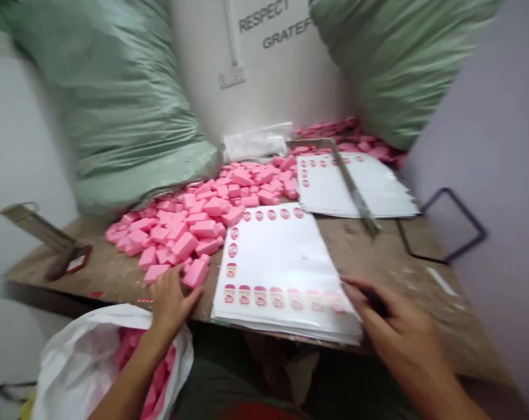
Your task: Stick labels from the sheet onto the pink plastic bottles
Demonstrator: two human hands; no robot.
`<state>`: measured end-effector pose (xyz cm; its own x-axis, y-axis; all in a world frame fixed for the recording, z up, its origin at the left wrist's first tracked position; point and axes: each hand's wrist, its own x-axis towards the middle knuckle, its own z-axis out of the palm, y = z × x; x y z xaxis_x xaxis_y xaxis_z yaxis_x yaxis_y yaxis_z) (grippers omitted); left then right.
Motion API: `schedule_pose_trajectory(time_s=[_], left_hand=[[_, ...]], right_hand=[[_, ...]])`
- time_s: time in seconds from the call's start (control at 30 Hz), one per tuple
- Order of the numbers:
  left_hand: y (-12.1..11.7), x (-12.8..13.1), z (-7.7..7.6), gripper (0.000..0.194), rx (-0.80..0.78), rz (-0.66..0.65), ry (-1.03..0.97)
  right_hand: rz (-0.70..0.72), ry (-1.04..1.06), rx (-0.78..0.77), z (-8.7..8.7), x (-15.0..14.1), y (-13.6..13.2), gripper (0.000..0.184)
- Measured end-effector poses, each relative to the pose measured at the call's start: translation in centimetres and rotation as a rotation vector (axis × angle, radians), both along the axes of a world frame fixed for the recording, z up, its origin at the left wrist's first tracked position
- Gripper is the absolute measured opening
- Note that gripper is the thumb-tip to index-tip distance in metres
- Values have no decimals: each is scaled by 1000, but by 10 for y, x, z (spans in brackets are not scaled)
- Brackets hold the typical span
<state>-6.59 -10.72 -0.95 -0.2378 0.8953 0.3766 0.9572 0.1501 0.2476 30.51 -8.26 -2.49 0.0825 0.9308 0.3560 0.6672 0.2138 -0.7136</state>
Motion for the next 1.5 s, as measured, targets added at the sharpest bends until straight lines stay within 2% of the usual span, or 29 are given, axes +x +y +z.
schedule_pose_trajectory(time_s=[0.07,0.13,0.23,0.33,0.37,0.43,0.53,0.6,0.77,0.87,0.97,1.03,1.17,1.23,1.33,1.5], left_hand=[[6,-3,-1,44,-13,-16,-43],[10,-5,1,44,38,-31,-202],[11,3,15,50,221,-43,-726],[12,22,40,43,334,-28,-1297],[13,29,48,37,324,5,-1462],[18,40,63,26,204,111,-1758],[23,53,75,31,-65,230,-2097],[26,60,75,34,-161,227,-2222],[31,78,59,39,-224,207,-2176],[34,94,51,42,-344,258,-2214],[35,108,50,38,-337,269,-2175],[35,112,50,46,-361,193,-2106],[33,114,49,78,-456,17,-2033],[34,115,45,75,-464,-29,-2005],[37,120,37,61,-453,-65,-1964],[44,130,23,50,-375,-118,-1957]], right_hand=[[-5,16,-108,14,-10,3,45],[-20,-22,-142,23,-17,5,48],[12,-71,-123,26,-24,1,46],[86,-102,-105,24,-33,-9,33],[129,-119,-90,24,-37,-12,30],[244,-166,-38,22,-47,-16,27],[367,-243,25,17,-56,-14,28],[374,-256,15,12,-55,-9,29],[372,-178,-107,4,-43,3,29],[338,-143,-152,7,-39,6,30],[305,-144,-167,12,-39,8,30],[294,-206,-158,14,-41,9,29],[303,-289,-130,17,-49,8,24],[286,-309,-120,19,-53,8,18],[251,-379,-112,20,-58,9,10],[269,-454,-76,17,-61,10,10]])
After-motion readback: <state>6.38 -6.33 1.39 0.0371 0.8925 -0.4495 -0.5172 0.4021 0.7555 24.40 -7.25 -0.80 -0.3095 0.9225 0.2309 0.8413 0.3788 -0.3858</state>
